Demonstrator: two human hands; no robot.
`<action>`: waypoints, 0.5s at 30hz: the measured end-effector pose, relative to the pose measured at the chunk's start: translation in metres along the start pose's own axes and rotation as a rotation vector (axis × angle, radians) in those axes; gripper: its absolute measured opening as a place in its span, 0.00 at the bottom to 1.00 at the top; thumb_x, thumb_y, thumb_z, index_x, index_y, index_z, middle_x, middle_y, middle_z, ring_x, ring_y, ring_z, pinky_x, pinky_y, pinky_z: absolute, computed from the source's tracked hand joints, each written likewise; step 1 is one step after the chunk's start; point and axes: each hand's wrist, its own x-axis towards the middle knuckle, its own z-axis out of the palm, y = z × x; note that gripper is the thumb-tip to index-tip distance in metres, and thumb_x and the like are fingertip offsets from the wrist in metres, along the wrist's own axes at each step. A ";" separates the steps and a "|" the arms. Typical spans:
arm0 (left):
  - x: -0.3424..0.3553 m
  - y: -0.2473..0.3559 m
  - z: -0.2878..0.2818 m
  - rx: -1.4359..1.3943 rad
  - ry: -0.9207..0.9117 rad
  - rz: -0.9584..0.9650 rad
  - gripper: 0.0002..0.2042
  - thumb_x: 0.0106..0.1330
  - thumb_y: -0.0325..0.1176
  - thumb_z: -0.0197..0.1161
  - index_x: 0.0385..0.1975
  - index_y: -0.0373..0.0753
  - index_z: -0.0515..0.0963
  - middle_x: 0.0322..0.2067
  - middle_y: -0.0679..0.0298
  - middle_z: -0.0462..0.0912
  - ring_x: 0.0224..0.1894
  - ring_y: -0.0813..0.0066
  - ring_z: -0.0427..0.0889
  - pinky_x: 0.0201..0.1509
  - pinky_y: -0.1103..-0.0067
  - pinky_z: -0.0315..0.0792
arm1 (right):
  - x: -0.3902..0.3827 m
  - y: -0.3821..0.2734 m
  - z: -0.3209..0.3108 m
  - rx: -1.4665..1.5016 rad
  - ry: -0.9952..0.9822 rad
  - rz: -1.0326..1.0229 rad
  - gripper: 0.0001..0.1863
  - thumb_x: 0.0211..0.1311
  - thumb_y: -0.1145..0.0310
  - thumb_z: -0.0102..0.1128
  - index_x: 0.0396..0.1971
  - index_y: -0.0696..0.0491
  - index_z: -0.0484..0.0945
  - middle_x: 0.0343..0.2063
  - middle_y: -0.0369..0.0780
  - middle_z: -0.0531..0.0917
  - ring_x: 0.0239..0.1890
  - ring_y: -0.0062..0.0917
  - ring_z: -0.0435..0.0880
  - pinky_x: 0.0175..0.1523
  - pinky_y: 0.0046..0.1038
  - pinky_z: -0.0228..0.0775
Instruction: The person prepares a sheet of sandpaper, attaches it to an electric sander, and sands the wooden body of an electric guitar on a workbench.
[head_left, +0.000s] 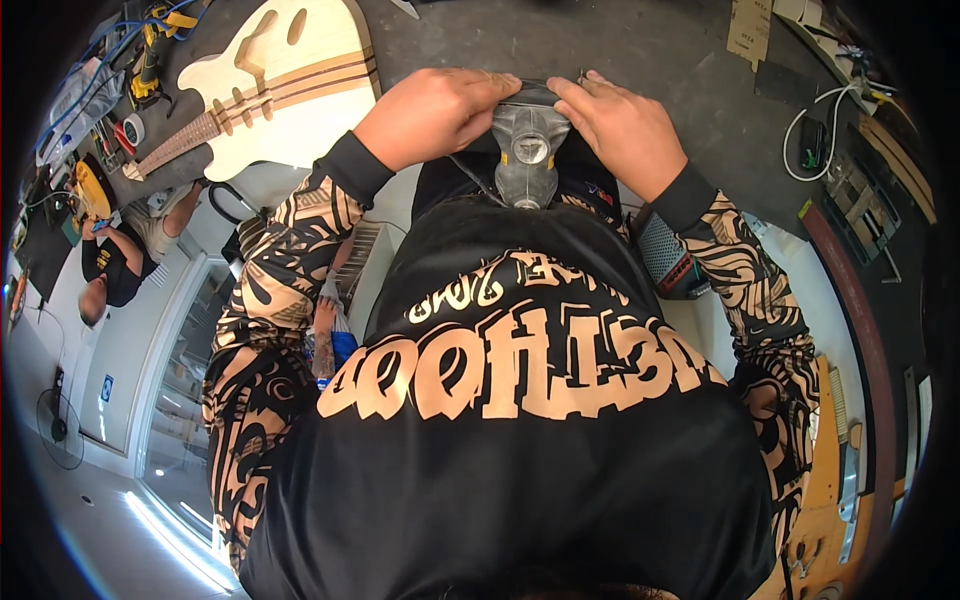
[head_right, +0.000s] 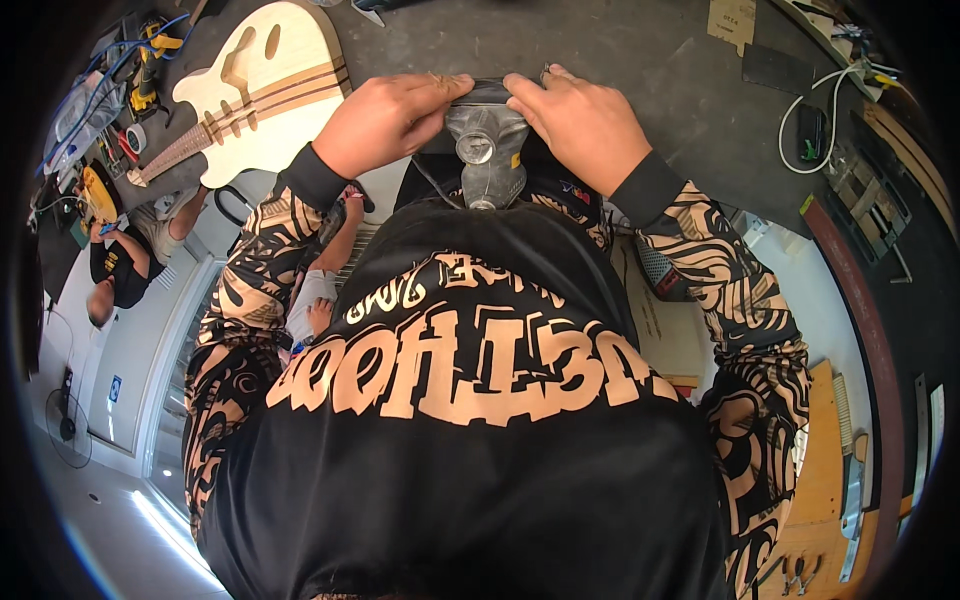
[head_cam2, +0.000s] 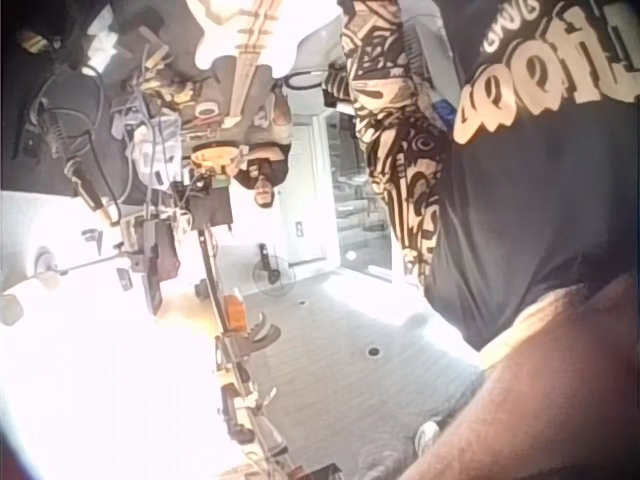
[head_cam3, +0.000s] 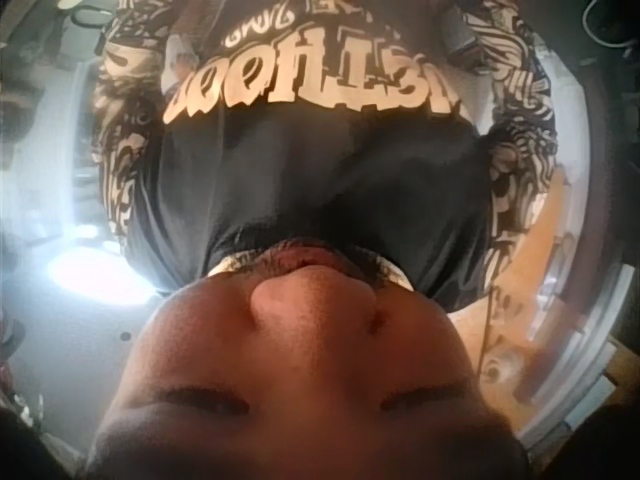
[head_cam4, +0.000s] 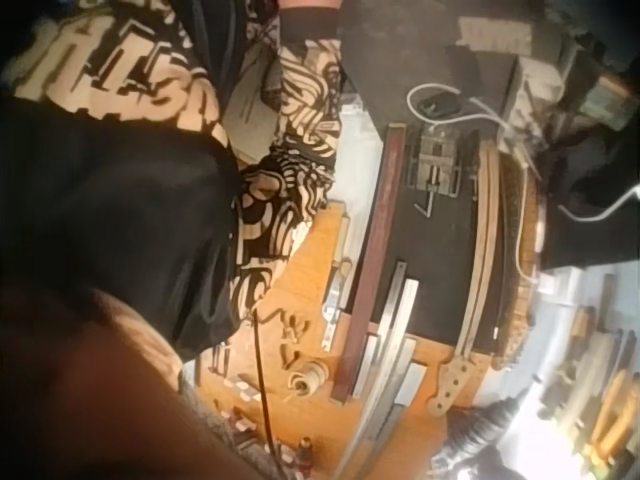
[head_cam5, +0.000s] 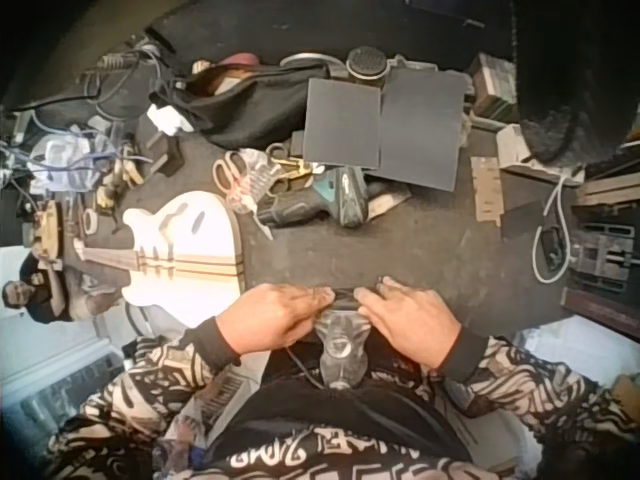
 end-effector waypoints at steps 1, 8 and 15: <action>-0.002 -0.002 0.001 -0.002 -0.002 -0.002 0.24 0.70 0.21 0.65 0.66 0.38 0.85 0.61 0.53 0.90 0.60 0.52 0.90 0.67 0.63 0.84 | 0.000 0.001 0.002 0.009 0.100 -0.056 0.14 0.83 0.53 0.61 0.57 0.44 0.82 0.39 0.49 0.90 0.37 0.44 0.93 0.37 0.43 0.86; -0.015 -0.005 0.018 0.094 0.145 0.112 0.37 0.62 0.15 0.66 0.75 0.44 0.79 0.67 0.55 0.87 0.61 0.53 0.90 0.63 0.65 0.87 | -0.002 -0.005 0.002 -0.067 0.079 -0.044 0.19 0.82 0.53 0.63 0.65 0.42 0.83 0.40 0.48 0.92 0.47 0.43 0.96 0.41 0.41 0.89; -0.019 0.004 0.029 0.020 0.279 0.038 0.32 0.65 0.15 0.65 0.71 0.43 0.83 0.68 0.59 0.87 0.62 0.56 0.90 0.66 0.66 0.86 | 0.002 -0.015 -0.020 -0.200 0.011 -0.087 0.21 0.78 0.56 0.66 0.67 0.41 0.84 0.44 0.43 0.92 0.60 0.41 0.92 0.54 0.38 0.88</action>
